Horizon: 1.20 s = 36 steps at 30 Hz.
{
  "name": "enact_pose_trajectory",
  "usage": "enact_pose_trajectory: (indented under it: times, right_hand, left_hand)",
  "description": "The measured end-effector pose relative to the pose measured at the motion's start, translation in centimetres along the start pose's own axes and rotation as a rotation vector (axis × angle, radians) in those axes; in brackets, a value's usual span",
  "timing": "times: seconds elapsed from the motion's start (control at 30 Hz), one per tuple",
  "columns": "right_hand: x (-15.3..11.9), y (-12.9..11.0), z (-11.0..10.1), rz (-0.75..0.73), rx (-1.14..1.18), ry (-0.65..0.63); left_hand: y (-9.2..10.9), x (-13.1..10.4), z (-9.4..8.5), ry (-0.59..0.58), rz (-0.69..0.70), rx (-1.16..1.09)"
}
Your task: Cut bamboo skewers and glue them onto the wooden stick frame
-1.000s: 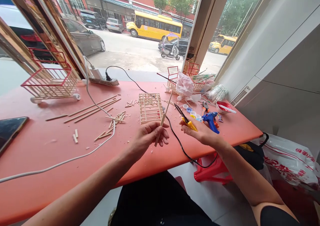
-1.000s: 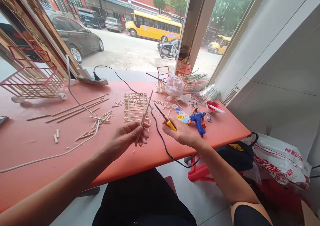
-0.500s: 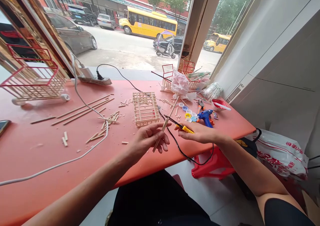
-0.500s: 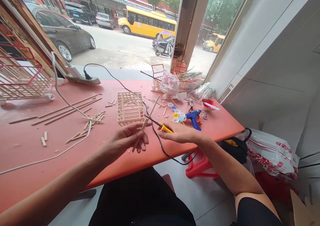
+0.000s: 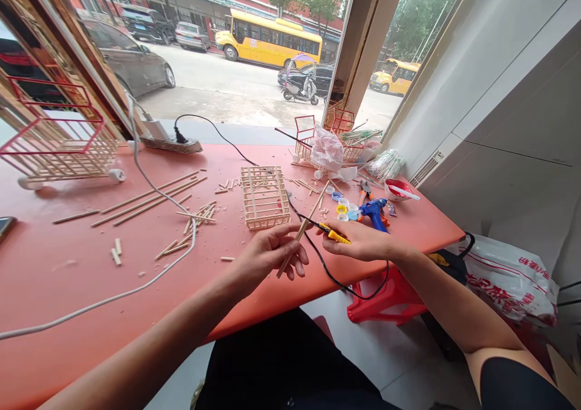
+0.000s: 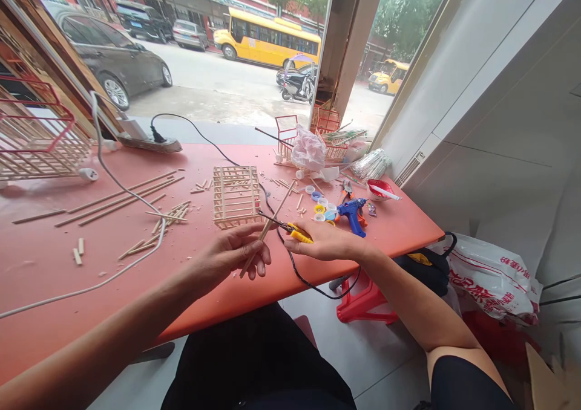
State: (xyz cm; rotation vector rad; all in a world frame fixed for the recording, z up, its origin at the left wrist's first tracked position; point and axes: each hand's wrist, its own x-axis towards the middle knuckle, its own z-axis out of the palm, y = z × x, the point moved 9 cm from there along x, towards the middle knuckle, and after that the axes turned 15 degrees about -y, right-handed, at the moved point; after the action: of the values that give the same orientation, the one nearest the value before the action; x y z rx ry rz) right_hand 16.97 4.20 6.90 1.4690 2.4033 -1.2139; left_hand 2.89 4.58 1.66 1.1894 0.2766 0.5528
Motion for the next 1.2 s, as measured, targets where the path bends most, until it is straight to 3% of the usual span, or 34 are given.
enact_pose_trajectory:
  times: [0.47,0.7,0.93,1.2]
  right_hand:
    - [-0.3,0.2,0.2,0.042,-0.052,0.033]
    - [0.1,0.2,0.5,-0.014,-0.041,0.089]
    - [0.5,1.4,1.4,0.033,-0.06,0.081]
    - [0.4,2.1,1.8,0.013,-0.044,0.135]
  left_hand:
    - [-0.8,0.4,-0.2,-0.009,-0.04,0.018]
    - [-1.2,0.5,-0.1,-0.017,-0.079,-0.063]
    - [-2.6,0.5,-0.1,-0.055,-0.158,-0.18]
    - [-3.1,0.3,0.0,-0.078,-0.155,-0.246]
